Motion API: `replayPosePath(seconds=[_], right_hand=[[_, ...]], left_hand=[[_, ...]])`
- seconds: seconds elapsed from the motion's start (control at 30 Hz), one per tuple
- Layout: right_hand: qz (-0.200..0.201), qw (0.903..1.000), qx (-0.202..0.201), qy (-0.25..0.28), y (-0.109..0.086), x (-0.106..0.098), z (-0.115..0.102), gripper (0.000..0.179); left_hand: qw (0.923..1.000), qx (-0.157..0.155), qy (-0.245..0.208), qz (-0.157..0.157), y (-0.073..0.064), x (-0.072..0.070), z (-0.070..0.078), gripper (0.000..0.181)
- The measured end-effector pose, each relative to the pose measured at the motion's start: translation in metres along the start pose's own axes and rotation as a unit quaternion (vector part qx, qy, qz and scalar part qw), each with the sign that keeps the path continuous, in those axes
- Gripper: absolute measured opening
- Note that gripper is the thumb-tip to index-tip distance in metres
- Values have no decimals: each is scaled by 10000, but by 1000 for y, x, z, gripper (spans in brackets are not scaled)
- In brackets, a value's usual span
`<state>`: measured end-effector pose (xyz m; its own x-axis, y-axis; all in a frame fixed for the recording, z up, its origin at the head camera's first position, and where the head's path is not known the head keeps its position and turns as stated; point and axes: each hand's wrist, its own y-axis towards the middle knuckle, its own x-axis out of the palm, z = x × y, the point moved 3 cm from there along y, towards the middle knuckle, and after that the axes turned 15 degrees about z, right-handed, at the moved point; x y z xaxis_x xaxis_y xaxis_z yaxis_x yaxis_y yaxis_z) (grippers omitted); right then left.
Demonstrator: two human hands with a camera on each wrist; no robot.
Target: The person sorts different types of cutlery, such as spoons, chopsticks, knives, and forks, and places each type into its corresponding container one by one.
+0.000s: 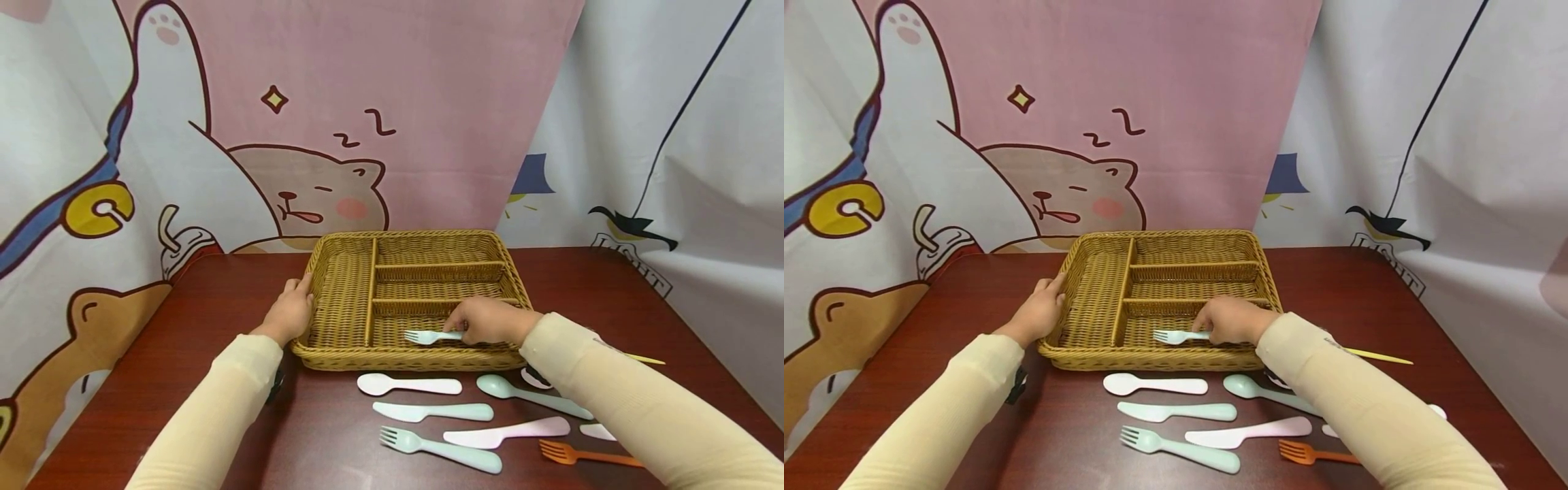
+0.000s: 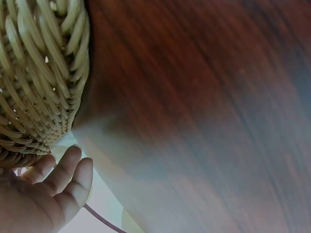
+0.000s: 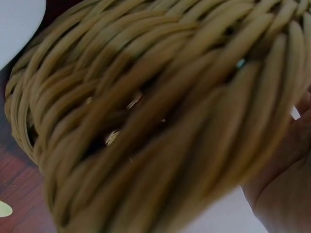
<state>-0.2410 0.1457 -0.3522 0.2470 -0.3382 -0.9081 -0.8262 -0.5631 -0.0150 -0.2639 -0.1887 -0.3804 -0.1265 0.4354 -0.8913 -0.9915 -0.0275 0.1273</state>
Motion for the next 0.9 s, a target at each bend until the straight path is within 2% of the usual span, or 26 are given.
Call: replayPosePath(seconds=[0.27,0.63,0.77,0.9], right_hand=[[-8,9997,133,-179,2,5,2,35],[210,9985,-145,-476,2,12,6,33],[390,9972,-255,-585,1,10,6,31],[784,9951,-150,-592,0,6,4,32]], left_hand=[[10000,50,38,55,-1,0,2,54],[9999,84,56,66,0,2,0,54],[10000,53,16,47,0,3,-1,54],[10000,-2,-21,13,0,2,-2,54]])
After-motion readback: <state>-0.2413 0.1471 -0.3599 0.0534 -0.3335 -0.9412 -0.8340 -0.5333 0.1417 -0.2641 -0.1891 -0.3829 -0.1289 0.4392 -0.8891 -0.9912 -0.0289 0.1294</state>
